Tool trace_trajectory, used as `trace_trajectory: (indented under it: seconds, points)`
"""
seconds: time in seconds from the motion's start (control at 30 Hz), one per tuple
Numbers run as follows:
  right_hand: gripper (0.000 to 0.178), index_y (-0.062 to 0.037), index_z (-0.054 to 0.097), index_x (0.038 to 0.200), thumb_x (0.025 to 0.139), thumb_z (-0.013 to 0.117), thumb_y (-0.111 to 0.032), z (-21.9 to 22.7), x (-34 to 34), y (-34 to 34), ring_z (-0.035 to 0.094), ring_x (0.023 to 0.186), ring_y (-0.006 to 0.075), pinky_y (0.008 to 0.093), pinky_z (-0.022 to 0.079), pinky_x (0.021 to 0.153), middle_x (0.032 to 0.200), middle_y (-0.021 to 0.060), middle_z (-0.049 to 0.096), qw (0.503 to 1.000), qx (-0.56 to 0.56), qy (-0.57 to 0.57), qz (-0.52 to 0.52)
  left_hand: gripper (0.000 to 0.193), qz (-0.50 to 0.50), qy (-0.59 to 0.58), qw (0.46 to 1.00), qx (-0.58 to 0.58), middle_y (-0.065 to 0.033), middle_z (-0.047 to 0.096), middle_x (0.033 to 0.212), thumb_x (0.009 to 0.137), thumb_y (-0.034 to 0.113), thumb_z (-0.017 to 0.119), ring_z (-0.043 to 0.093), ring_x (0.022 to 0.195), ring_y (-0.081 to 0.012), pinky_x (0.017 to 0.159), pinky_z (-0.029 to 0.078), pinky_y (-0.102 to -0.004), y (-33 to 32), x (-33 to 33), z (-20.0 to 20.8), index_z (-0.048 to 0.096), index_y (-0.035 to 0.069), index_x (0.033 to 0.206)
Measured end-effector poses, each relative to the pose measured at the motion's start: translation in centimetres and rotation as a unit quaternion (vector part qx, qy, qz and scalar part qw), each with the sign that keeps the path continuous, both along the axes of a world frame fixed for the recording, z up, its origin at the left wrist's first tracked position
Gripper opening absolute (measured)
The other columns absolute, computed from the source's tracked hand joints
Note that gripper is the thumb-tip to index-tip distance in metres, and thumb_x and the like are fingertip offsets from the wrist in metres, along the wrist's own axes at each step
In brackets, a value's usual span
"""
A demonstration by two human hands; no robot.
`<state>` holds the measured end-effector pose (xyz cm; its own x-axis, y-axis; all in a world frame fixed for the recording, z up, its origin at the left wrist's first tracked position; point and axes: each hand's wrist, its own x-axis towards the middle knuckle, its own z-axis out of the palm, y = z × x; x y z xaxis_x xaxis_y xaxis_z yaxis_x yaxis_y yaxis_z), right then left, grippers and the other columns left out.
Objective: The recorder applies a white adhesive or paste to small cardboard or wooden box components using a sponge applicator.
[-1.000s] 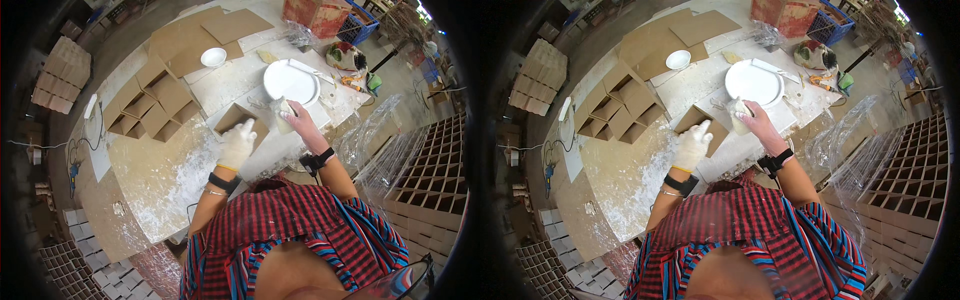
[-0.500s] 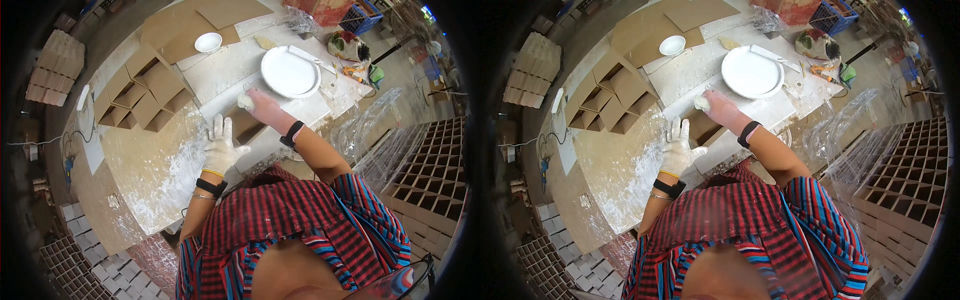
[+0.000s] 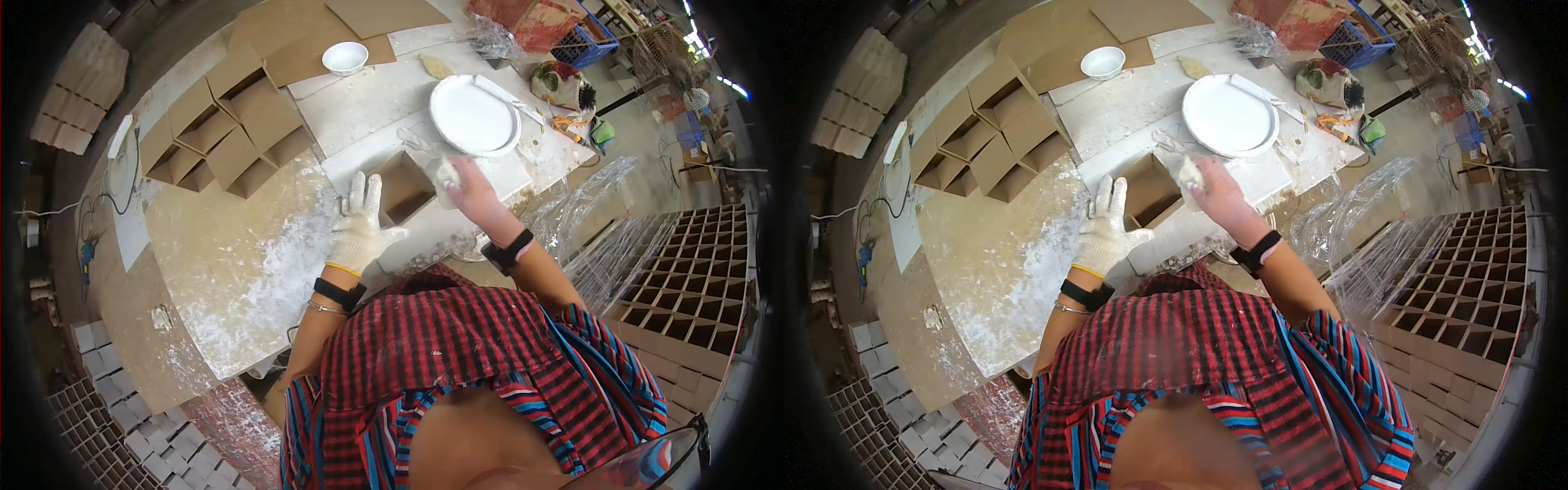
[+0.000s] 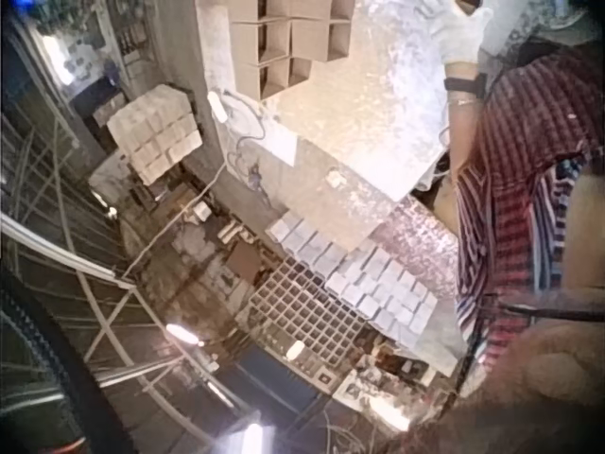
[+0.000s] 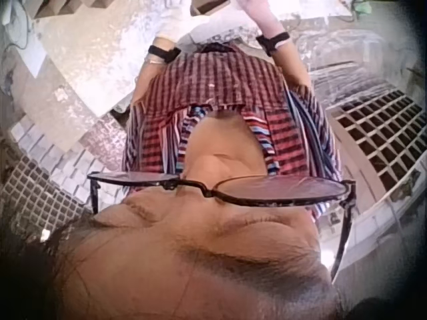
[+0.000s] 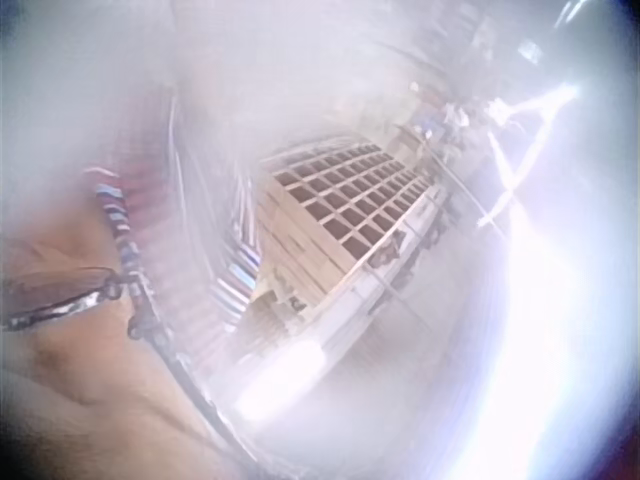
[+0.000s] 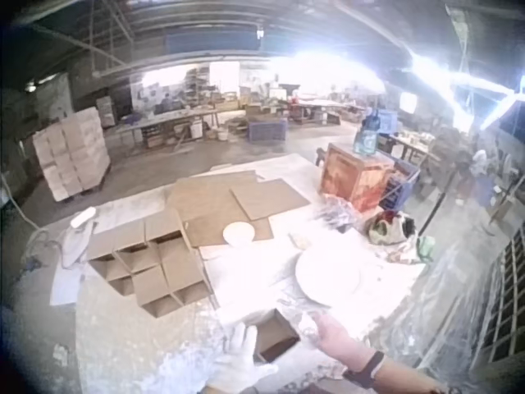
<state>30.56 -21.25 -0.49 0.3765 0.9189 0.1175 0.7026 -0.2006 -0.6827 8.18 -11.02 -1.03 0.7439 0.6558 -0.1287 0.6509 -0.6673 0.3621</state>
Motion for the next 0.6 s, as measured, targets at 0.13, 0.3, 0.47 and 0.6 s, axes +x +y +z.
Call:
trace_trajectory:
  seconds: [0.13, 0.3, 0.47, 0.6]
  points:
    - [0.04, -0.0048, 0.053, 0.114, 0.077, 0.066, -0.01, 1.0, -0.7, -1.2, 0.051, 0.101, 0.037, 0.0437, 0.043, 0.089, 0.108, 0.0193, 0.051, 0.998, 0.037, -0.031, 0.045, 0.114, 0.032, -0.146, 0.987, -0.064, -0.0238, 0.017, 0.152, 0.068, 0.051, 0.075, 0.027, 0.135, -0.0425, 0.11, 0.026, -0.0481, -0.5, -2.4, -1.1, 0.008, 0.005, 0.149]
    - [0.043, -0.0108, 0.056, 0.113, 0.073, 0.071, -0.015, 0.0, -4.1, 0.2, 0.051, 0.102, 0.0313, 0.0414, 0.042, 0.087, 0.106, 0.013, 0.053, 0.967, -0.131, -0.202, 0.088, 0.118, 0.117, -0.091, 0.963, -0.223, -0.0295, 0.021, 0.148, 0.069, 0.049, 0.075, 0.031, 0.132, -0.0456, 0.108, 0.031, -0.0457, -1.2, -1.8, -3.6, 0.0, 0.005, 0.149]
    - [0.043, -0.0115, 0.056, 0.113, 0.073, 0.072, -0.017, 0.4, -5.8, -0.1, 0.051, 0.1, 0.0293, 0.0405, 0.042, 0.087, 0.106, 0.0107, 0.053, 0.965, -0.055, -0.216, 0.141, 0.115, 0.104, -0.099, 0.966, -0.213, -0.0326, 0.031, 0.142, 0.073, 0.053, 0.071, 0.049, 0.116, -0.0468, 0.096, 0.043, -0.0458, -1.6, -0.9, -5.4, 0.001, 0.0, 0.148]
    - [0.045, -0.0121, 0.055, 0.115, 0.073, 0.071, -0.017, 0.6, -7.0, 0.5, 0.051, 0.1, 0.0282, 0.0392, 0.042, 0.085, 0.106, 0.0102, 0.052, 0.933, -0.115, -0.259, 0.221, 0.114, 0.101, -0.122, 0.962, -0.222, -0.0329, 0.039, 0.135, 0.075, 0.059, 0.066, 0.054, 0.111, -0.0442, 0.09, 0.046, -0.0452, -1.6, -0.8, -6.2, 0.003, -0.004, 0.146]
